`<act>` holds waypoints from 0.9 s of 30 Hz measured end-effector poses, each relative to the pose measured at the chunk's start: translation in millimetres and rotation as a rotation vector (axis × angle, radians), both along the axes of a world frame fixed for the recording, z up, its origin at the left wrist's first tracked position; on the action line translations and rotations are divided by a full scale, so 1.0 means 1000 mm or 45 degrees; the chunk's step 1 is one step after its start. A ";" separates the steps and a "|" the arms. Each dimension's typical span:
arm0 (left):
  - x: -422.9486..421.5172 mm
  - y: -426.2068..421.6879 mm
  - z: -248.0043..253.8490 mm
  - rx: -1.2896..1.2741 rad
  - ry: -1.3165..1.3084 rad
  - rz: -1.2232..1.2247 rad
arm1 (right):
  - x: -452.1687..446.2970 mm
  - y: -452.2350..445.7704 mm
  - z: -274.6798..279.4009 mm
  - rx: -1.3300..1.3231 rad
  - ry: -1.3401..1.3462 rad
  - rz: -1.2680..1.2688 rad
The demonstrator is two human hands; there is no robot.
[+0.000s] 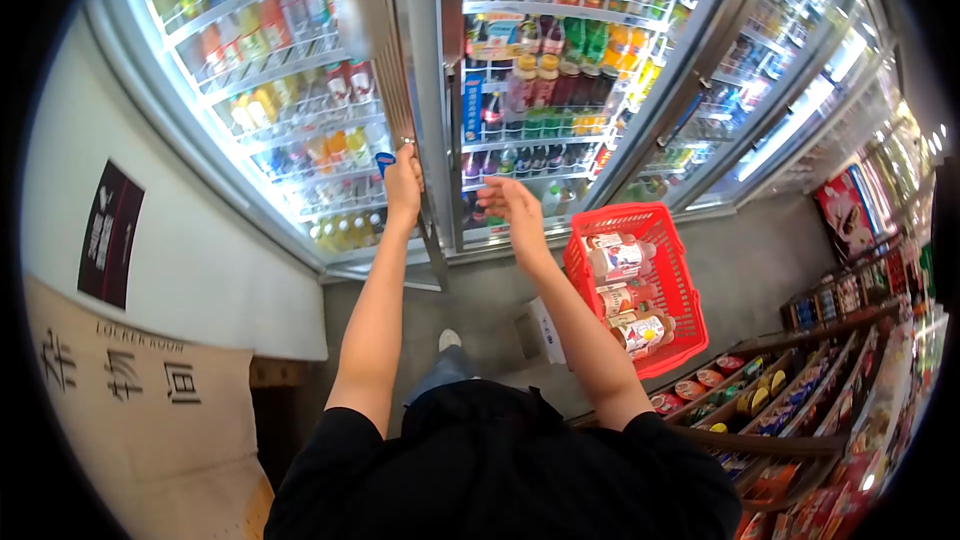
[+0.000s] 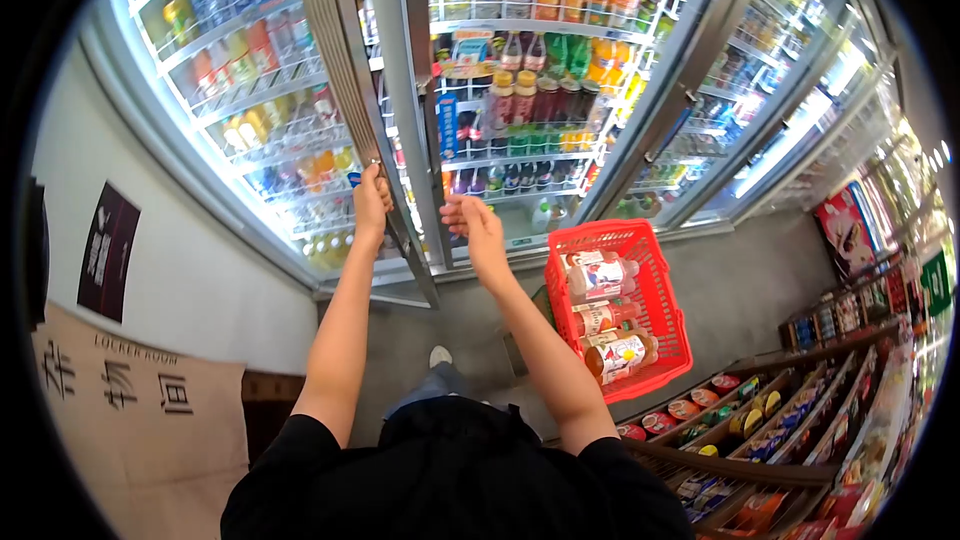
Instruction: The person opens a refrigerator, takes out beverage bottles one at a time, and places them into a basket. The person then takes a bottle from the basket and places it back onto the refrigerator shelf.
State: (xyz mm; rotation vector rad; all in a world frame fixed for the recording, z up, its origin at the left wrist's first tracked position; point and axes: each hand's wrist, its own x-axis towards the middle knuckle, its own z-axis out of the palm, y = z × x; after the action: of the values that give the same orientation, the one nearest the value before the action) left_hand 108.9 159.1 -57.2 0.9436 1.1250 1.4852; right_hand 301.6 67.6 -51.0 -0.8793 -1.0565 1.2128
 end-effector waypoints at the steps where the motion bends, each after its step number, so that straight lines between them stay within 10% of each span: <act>1: -0.004 -0.012 -0.001 0.001 0.036 0.006 | -0.003 -0.005 0.003 -0.006 0.036 0.016; 8: -0.026 -0.112 0.013 -0.112 0.288 0.312 | -0.026 -0.033 0.012 0.063 0.046 0.162; 11: -0.022 -0.149 0.029 0.573 0.989 1.282 | -0.026 -0.042 0.020 0.051 0.028 0.183; 16: 0.013 -0.150 0.066 0.841 0.612 0.452 | -0.015 -0.050 0.038 0.096 0.006 0.183; 20: 0.019 -0.089 0.086 0.367 0.319 0.010 | -0.010 -0.041 0.052 0.131 0.004 0.189; 27: 0.003 -0.045 0.081 0.349 0.372 0.417 | -0.024 -0.015 0.077 0.137 -0.059 0.227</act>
State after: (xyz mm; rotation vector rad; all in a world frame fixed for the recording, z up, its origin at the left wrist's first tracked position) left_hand 111.6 114.1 24.0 1.2401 1.3576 1.8430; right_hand 277.7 52.5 26.3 -0.7450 -1.2476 1.2747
